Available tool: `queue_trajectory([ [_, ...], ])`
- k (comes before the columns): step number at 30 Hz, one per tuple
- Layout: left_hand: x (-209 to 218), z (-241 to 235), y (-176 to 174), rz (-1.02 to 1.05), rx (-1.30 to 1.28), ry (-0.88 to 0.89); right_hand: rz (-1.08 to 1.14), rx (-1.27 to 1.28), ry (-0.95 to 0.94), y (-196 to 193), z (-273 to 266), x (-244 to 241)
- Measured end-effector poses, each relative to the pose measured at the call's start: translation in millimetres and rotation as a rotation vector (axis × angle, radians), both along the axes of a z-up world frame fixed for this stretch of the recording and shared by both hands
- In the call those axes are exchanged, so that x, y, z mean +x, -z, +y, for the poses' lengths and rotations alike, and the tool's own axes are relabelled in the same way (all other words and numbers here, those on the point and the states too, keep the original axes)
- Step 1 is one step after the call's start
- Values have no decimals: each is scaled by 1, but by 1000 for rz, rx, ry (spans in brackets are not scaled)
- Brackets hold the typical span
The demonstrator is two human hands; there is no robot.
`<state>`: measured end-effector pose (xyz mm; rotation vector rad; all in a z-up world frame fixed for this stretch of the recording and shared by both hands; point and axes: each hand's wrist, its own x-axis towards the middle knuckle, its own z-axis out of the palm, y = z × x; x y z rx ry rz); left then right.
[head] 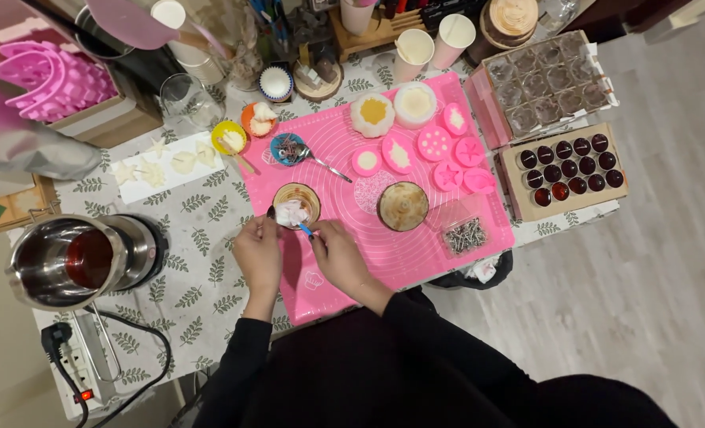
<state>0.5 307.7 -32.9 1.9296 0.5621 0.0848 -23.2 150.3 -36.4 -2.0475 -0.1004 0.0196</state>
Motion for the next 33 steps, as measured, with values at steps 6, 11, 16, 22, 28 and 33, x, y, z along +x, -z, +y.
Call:
queue_trajectory([
  [6,7,0,17,14,-192,-42,7,-128,6,-21,-6,-3],
  [11,10,0,-14,-34,110,47,53,-198,209,-3,-53,-8],
  [16,1,-3,-40,-229,477,241,38,-492,457,44,-107,0],
  [22,-6,-15,-45,-546,620,347,-6,-639,432,57,-119,11],
  [28,-13,-78,-46,-466,237,500,-111,-432,396,1,-159,-28],
  [33,-29,-147,25,413,-235,609,11,-610,697,11,-238,-56],
])
